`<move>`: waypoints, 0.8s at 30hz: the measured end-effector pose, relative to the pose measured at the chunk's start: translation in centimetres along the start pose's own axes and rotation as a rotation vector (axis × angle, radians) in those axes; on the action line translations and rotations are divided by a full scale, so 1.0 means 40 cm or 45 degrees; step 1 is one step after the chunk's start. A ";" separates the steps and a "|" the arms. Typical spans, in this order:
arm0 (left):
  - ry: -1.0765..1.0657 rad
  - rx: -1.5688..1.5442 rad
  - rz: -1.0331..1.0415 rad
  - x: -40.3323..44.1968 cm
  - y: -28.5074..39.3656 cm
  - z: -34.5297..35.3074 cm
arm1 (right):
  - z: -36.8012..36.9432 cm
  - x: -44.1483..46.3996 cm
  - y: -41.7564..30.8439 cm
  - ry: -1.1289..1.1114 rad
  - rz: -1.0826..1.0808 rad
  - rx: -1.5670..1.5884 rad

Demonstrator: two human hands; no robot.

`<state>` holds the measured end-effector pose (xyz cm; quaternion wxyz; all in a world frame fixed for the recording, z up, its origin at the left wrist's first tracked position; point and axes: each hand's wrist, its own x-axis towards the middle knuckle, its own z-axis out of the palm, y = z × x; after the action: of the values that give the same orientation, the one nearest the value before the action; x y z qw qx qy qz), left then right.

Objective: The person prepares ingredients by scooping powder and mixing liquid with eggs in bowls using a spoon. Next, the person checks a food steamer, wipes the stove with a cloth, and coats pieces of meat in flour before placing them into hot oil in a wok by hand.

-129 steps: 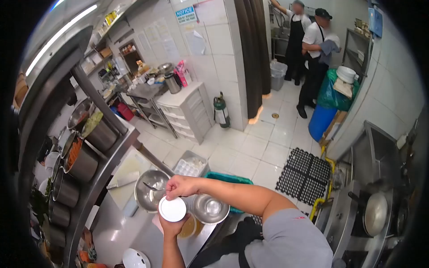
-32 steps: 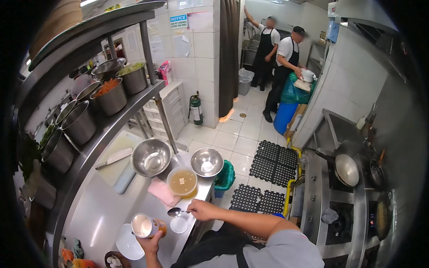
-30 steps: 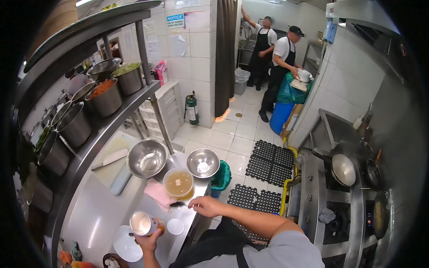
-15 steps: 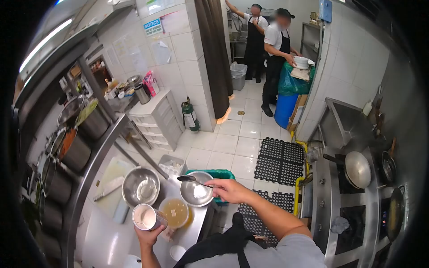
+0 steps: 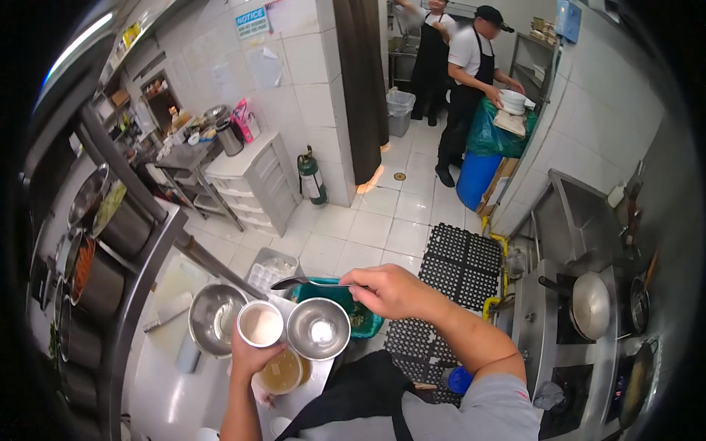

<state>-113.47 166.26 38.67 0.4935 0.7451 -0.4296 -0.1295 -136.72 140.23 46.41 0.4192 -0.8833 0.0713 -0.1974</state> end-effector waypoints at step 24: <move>0.163 0.178 0.476 -0.011 -0.008 -0.062 | 0.191 0.088 -0.288 -0.211 -0.724 -1.307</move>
<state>-112.04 168.19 39.49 0.4823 0.6916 -0.5360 0.0419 -130.83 152.00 51.91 -0.1270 -0.9700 -0.1149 -0.1725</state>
